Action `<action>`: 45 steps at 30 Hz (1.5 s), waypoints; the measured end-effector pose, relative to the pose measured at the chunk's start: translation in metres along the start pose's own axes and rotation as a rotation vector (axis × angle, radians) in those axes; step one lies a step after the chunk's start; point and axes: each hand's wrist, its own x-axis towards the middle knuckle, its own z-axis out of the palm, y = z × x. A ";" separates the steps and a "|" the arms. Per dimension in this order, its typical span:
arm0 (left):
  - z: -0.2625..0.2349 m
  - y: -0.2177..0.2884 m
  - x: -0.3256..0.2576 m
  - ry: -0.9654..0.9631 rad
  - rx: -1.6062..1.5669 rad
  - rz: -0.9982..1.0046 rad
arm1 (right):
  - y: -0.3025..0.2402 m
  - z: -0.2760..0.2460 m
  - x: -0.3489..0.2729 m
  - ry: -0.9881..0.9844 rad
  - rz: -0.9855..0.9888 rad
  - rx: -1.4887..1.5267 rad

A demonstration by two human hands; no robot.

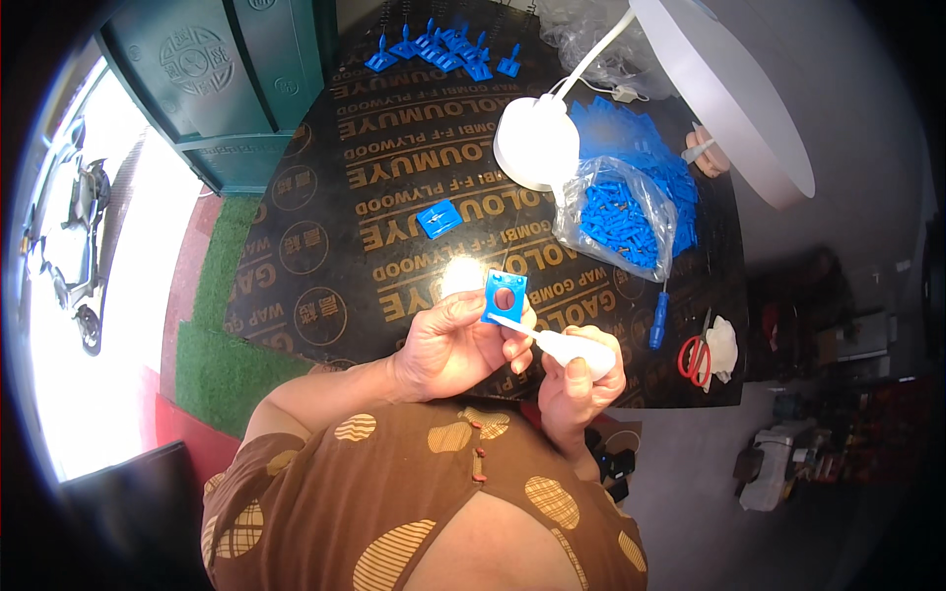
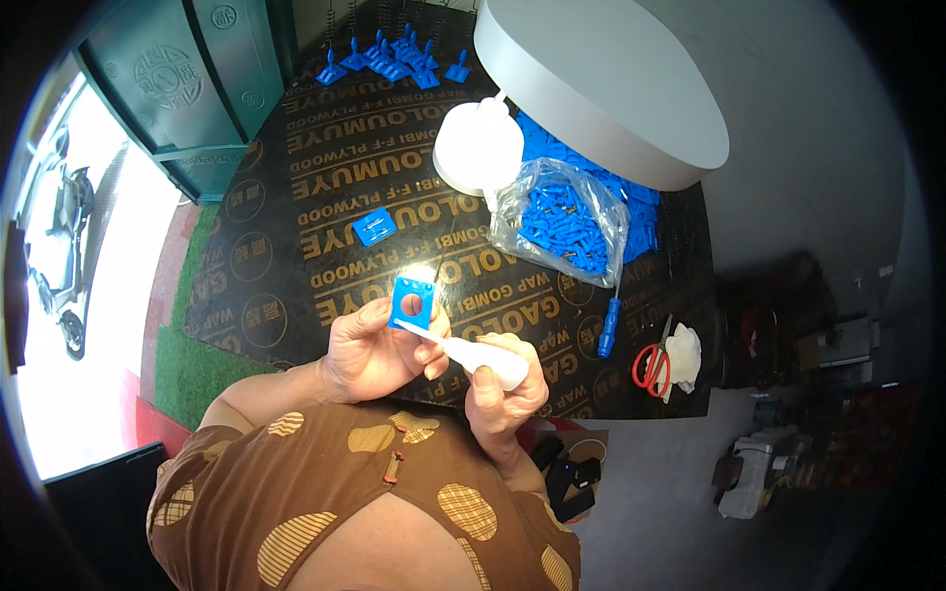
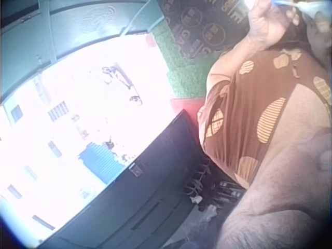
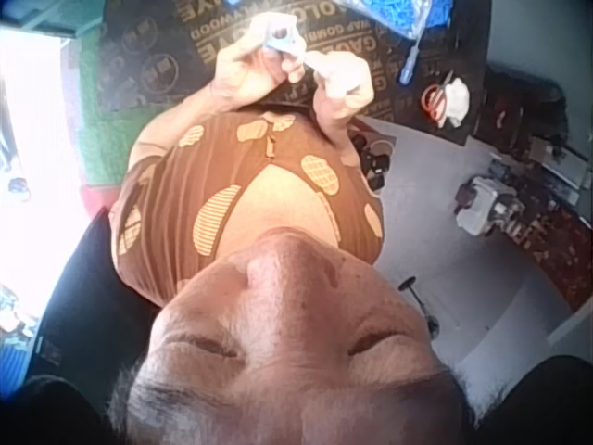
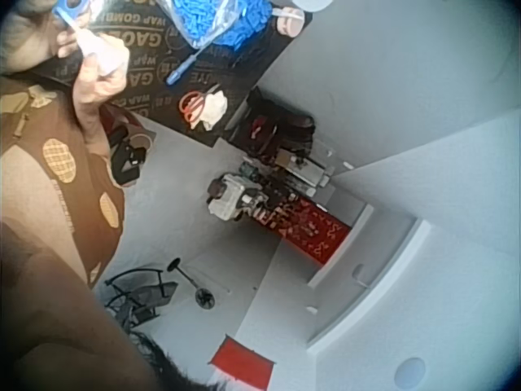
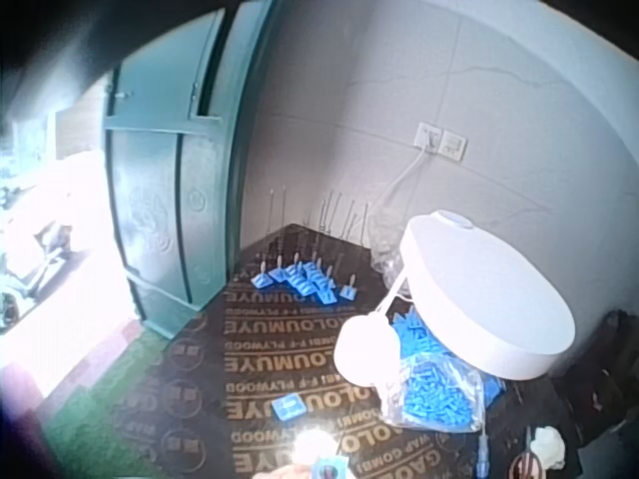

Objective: The person applies glue to a plastic piece using a squeeze bottle and joins plastic components together by hand.

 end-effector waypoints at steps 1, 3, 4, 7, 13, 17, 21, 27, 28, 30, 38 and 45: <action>0.000 0.000 0.000 -0.005 -0.001 0.002 | 0.000 0.000 -0.001 0.009 0.000 -0.012; 0.001 0.001 0.000 -0.006 0.035 -0.007 | 0.000 0.000 -0.001 0.018 0.000 -0.024; 0.001 0.002 0.000 -0.008 0.071 -0.016 | -0.001 0.001 -0.001 0.024 0.020 0.052; -0.001 0.002 -0.001 -0.007 0.073 -0.010 | -0.004 0.001 0.000 0.044 0.061 0.153; -0.003 0.001 -0.001 0.002 -0.007 0.001 | -0.005 -0.004 0.004 0.078 0.095 0.245; -0.001 0.002 -0.001 0.015 -0.010 -0.008 | -0.005 -0.009 0.004 0.096 0.066 0.230; -0.002 0.002 -0.002 0.016 0.002 0.004 | -0.004 -0.012 0.002 0.113 0.061 0.193; -0.003 0.001 -0.002 0.024 0.008 0.000 | -0.004 -0.012 0.001 0.108 0.072 0.181; -0.003 0.001 -0.002 0.021 0.005 0.002 | -0.005 -0.011 0.000 0.116 0.073 0.167; -0.003 0.001 -0.001 0.017 0.009 0.006 | -0.005 -0.011 0.000 0.125 0.075 0.154; -0.005 0.000 -0.001 0.009 0.019 0.014 | -0.005 -0.010 -0.001 0.089 -0.003 0.050; -0.005 0.000 0.000 0.001 0.026 0.027 | -0.004 -0.010 0.000 0.095 -0.005 0.076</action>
